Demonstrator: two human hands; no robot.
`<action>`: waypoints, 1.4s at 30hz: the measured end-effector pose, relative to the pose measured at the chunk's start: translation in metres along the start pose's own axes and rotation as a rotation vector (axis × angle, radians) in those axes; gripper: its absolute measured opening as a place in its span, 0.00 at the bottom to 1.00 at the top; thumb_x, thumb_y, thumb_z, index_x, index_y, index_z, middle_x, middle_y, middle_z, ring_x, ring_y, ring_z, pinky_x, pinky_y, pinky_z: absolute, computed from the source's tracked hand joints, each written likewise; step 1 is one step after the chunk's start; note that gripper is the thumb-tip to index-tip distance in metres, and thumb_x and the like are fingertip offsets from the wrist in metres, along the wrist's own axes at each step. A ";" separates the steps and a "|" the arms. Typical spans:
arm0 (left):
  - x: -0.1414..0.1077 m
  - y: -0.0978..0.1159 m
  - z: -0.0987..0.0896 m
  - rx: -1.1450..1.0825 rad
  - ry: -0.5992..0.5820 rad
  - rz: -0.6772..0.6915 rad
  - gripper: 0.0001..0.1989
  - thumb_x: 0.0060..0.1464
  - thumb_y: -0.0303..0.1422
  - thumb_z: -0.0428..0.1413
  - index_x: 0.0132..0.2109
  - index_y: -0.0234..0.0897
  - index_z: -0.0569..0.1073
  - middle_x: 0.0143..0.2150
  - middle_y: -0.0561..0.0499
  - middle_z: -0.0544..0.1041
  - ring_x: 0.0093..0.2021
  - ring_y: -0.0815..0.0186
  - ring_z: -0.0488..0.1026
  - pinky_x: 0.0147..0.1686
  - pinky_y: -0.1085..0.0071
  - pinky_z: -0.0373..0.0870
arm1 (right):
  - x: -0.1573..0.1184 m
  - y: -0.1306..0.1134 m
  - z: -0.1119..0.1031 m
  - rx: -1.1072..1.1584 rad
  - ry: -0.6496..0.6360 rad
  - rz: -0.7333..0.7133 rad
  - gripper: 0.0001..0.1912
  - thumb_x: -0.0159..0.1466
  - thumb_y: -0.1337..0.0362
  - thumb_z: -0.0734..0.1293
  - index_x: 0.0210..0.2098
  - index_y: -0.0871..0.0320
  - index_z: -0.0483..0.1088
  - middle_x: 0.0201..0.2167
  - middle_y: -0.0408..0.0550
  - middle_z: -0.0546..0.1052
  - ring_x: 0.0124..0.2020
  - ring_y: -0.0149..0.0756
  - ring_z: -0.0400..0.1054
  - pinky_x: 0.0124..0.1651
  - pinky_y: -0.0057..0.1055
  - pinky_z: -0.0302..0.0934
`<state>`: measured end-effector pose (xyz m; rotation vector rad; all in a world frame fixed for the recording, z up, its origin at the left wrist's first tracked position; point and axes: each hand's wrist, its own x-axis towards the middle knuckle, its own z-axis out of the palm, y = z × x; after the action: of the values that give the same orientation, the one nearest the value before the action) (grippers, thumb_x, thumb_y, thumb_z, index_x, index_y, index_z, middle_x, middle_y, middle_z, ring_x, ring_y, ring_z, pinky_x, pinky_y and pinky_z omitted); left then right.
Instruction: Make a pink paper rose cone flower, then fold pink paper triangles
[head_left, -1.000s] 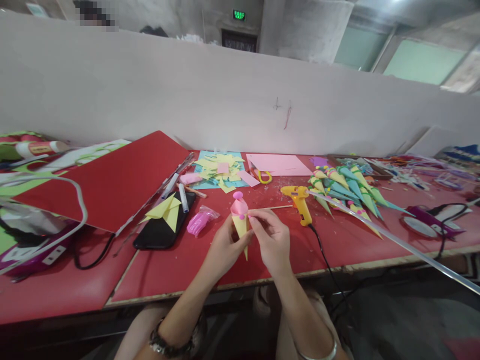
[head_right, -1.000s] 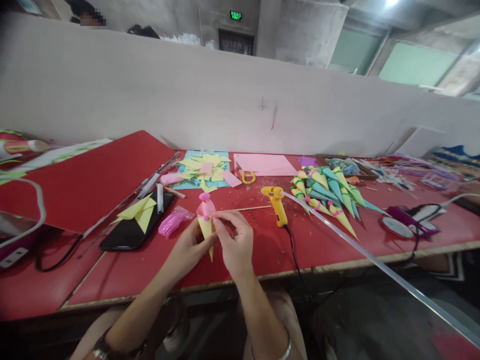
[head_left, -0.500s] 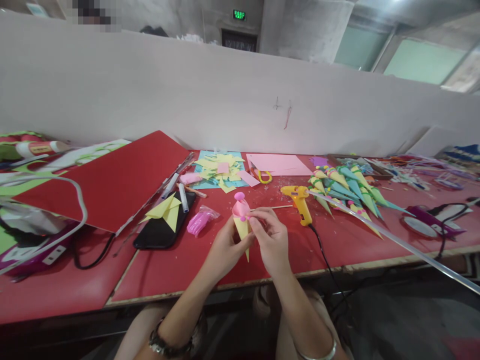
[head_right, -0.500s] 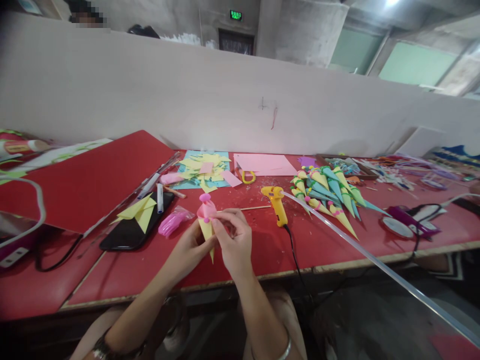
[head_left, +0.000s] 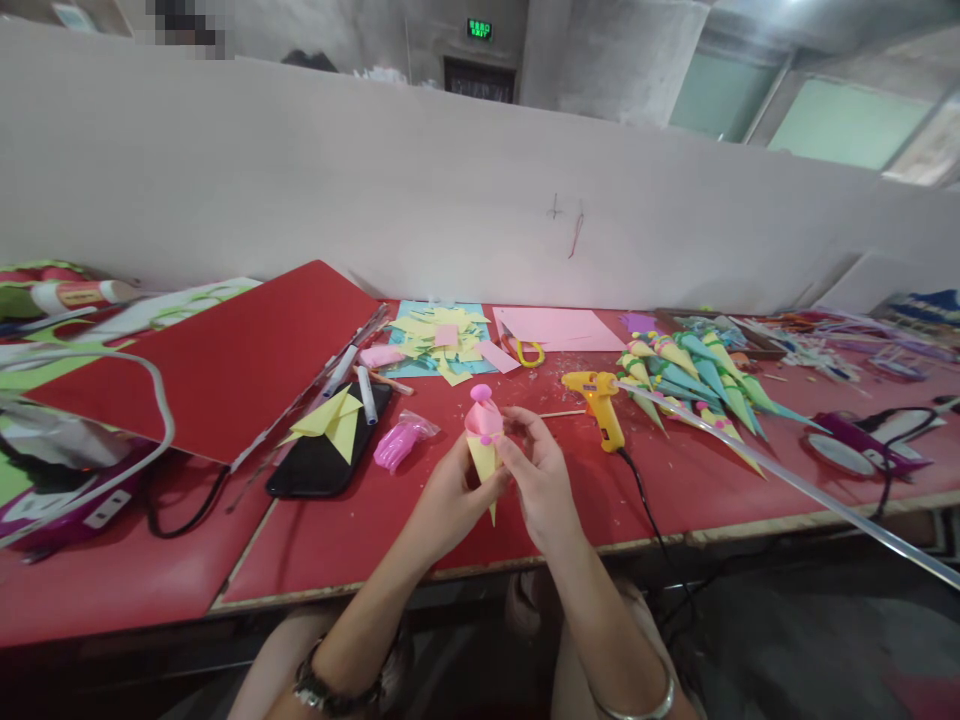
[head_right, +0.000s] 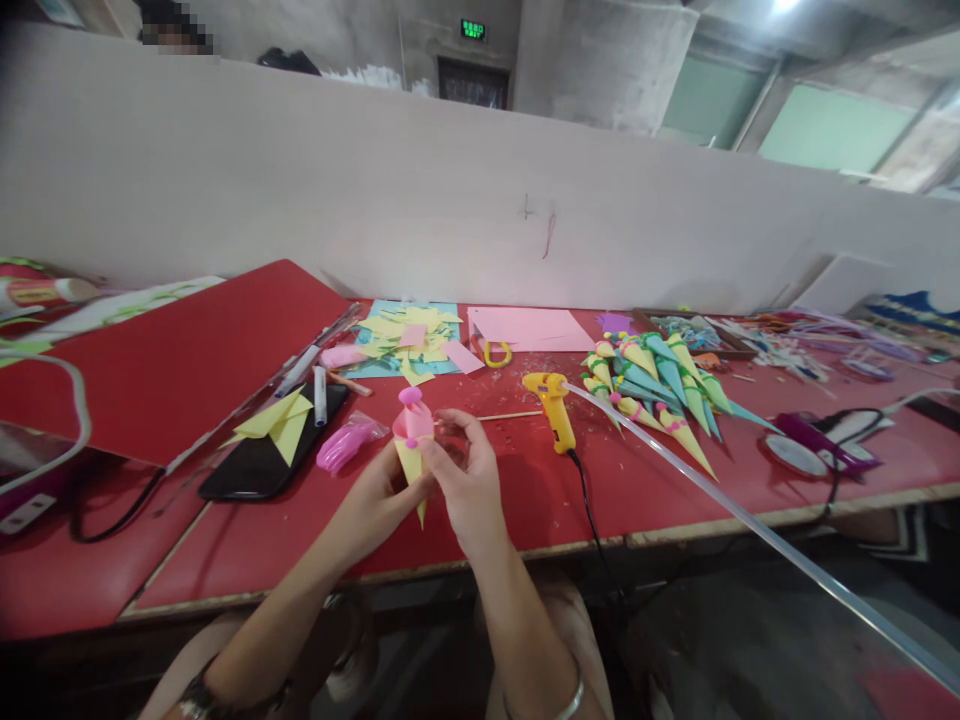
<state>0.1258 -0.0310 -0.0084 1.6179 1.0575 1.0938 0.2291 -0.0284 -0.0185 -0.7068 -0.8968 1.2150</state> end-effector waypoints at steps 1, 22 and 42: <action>0.000 0.000 0.000 0.007 -0.010 0.002 0.15 0.49 0.33 0.52 0.45 0.34 0.66 0.40 0.48 0.74 0.40 0.62 0.70 0.36 0.70 0.67 | 0.000 0.000 0.000 0.014 -0.023 0.032 0.14 0.53 0.64 0.69 0.40 0.53 0.69 0.40 0.43 0.72 0.41 0.32 0.66 0.43 0.27 0.61; -0.003 0.005 -0.001 0.116 0.001 0.015 0.06 0.49 0.33 0.50 0.35 0.35 0.65 0.28 0.55 0.68 0.28 0.69 0.64 0.26 0.76 0.62 | -0.002 -0.001 0.002 -0.006 -0.133 0.092 0.13 0.54 0.60 0.67 0.38 0.55 0.71 0.36 0.46 0.76 0.40 0.38 0.70 0.45 0.34 0.63; -0.003 0.004 -0.001 0.101 0.016 -0.006 0.06 0.48 0.32 0.49 0.35 0.36 0.65 0.27 0.55 0.68 0.26 0.69 0.64 0.26 0.75 0.63 | -0.003 0.001 0.003 -0.049 -0.137 0.048 0.14 0.53 0.59 0.67 0.39 0.54 0.70 0.38 0.46 0.75 0.40 0.37 0.69 0.44 0.32 0.63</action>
<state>0.1252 -0.0347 -0.0053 1.6869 1.1439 1.0651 0.2260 -0.0308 -0.0182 -0.6933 -1.0309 1.3000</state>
